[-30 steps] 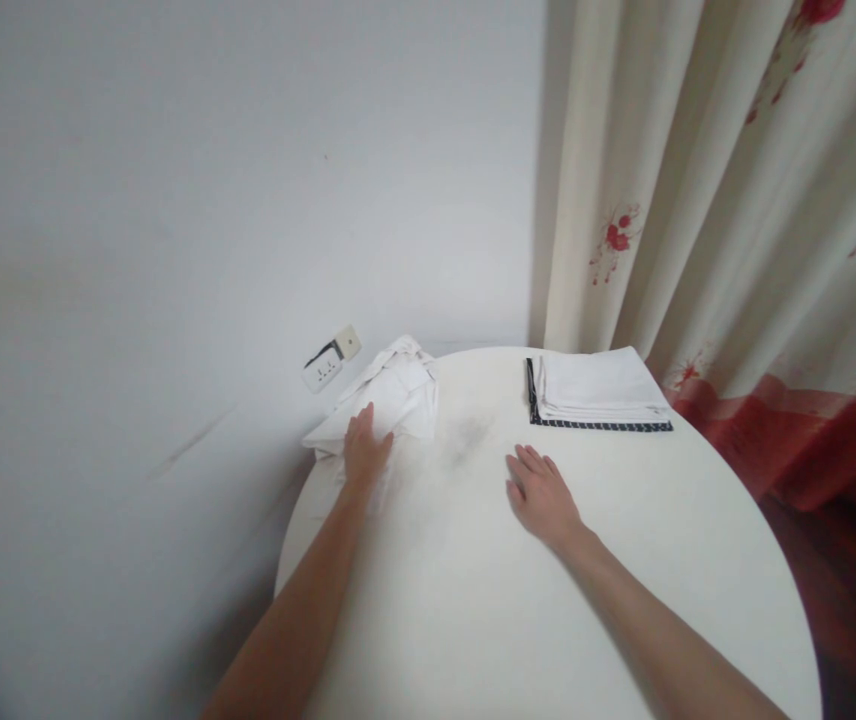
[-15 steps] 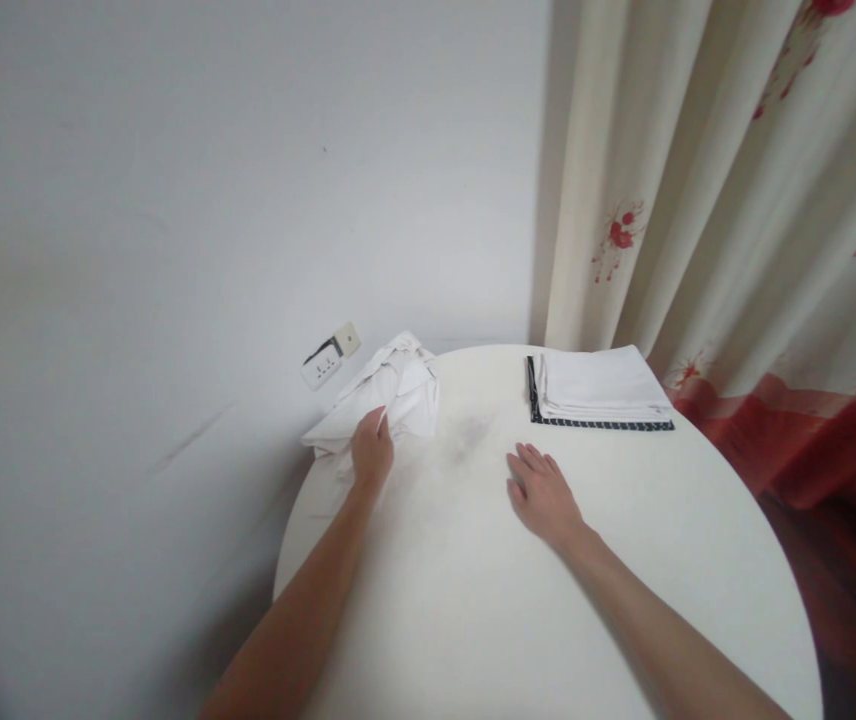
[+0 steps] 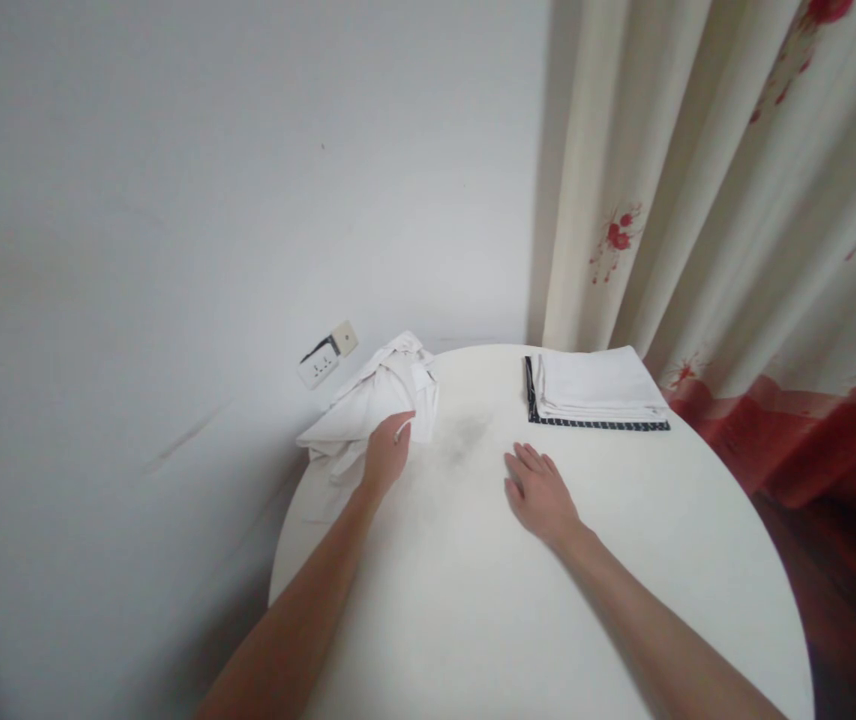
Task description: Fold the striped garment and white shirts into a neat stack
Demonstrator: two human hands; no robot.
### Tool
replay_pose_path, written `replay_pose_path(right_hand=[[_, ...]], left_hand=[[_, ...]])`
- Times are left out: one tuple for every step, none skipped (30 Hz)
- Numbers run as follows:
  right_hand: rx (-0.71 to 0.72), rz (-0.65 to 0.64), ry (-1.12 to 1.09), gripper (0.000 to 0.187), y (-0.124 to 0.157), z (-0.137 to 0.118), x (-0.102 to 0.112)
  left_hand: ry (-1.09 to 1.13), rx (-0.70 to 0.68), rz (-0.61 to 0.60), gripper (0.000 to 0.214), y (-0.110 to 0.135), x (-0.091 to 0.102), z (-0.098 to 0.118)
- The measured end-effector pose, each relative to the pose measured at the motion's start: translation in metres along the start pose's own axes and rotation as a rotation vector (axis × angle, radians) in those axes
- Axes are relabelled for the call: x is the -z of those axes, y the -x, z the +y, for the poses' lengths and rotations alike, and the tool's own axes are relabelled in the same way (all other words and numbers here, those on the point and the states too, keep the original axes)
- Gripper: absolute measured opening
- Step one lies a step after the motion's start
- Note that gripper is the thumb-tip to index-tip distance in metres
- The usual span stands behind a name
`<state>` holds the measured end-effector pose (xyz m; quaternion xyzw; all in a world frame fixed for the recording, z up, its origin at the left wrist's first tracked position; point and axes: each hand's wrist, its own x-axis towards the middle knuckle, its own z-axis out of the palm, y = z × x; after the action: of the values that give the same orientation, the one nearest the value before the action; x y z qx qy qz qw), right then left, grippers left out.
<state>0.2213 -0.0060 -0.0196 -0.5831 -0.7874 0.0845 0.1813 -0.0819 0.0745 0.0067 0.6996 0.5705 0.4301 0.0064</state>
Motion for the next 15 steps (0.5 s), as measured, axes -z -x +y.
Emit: replay_pose_path(right_hand=[[0.001, 0.003, 0.000, 0.051, 0.000, 0.000, -0.001], [0.003, 0.006, 0.000, 0.051, 0.000, 0.001, -0.001], [0.006, 0.010, 0.000, 0.051, 0.000, 0.001, -0.002], [0.009, 0.014, -0.001, 0.051, 0.000, 0.001, -0.002], [0.013, 0.017, -0.001, 0.051, 0.000, 0.002, -0.003], [0.016, 0.020, -0.003, 0.051, 0.000, 0.002, -0.003], [0.018, 0.024, -0.006, 0.051, 0.000, 0.002, -0.003], [0.019, 0.029, -0.008, 0.050, 0.000, 0.002, -0.004], [0.018, 0.035, -0.010, 0.050, 0.000, 0.002, -0.004], [0.018, 0.039, -0.013, 0.050, 0.001, 0.003, -0.004], [0.019, 0.044, -0.015, 0.050, 0.001, 0.003, -0.004], [0.021, 0.047, -0.019, 0.049, 0.001, 0.004, -0.005], [0.023, 0.048, -0.025, 0.049, 0.001, 0.005, -0.005], [0.021, 0.051, -0.036, 0.049, 0.001, 0.005, -0.006], [0.012, 0.058, -0.052, 0.049, 0.001, 0.006, -0.008]], left_hand=[[-0.004, 0.003, -0.041, 0.027, 0.002, -0.003, 0.001], [-0.009, 0.009, -0.075, 0.025, 0.003, -0.005, 0.001], [-0.013, 0.018, -0.100, 0.024, 0.005, -0.007, 0.001], [-0.017, 0.028, -0.115, 0.023, 0.006, -0.008, 0.001], [-0.020, 0.040, -0.120, 0.022, 0.006, -0.009, 0.001], [-0.022, 0.052, -0.116, 0.021, 0.006, -0.009, 0.001], [-0.023, 0.063, -0.105, 0.021, 0.005, -0.008, 0.002], [-0.024, 0.073, -0.087, 0.022, 0.004, -0.007, 0.002], [-0.026, 0.082, -0.065, 0.023, 0.003, -0.005, 0.002], [-0.029, 0.089, -0.040, 0.025, 0.001, -0.003, 0.002], [-0.034, 0.094, -0.014, 0.026, -0.001, 0.000, 0.001], [-0.040, 0.099, 0.013, 0.026, -0.003, 0.003, 0.000], [-0.047, 0.105, 0.041, 0.027, -0.004, 0.006, -0.002], [-0.054, 0.112, 0.070, 0.028, -0.006, 0.008, -0.005], [-0.062, 0.122, 0.099, 0.030, -0.008, 0.011, -0.009]])
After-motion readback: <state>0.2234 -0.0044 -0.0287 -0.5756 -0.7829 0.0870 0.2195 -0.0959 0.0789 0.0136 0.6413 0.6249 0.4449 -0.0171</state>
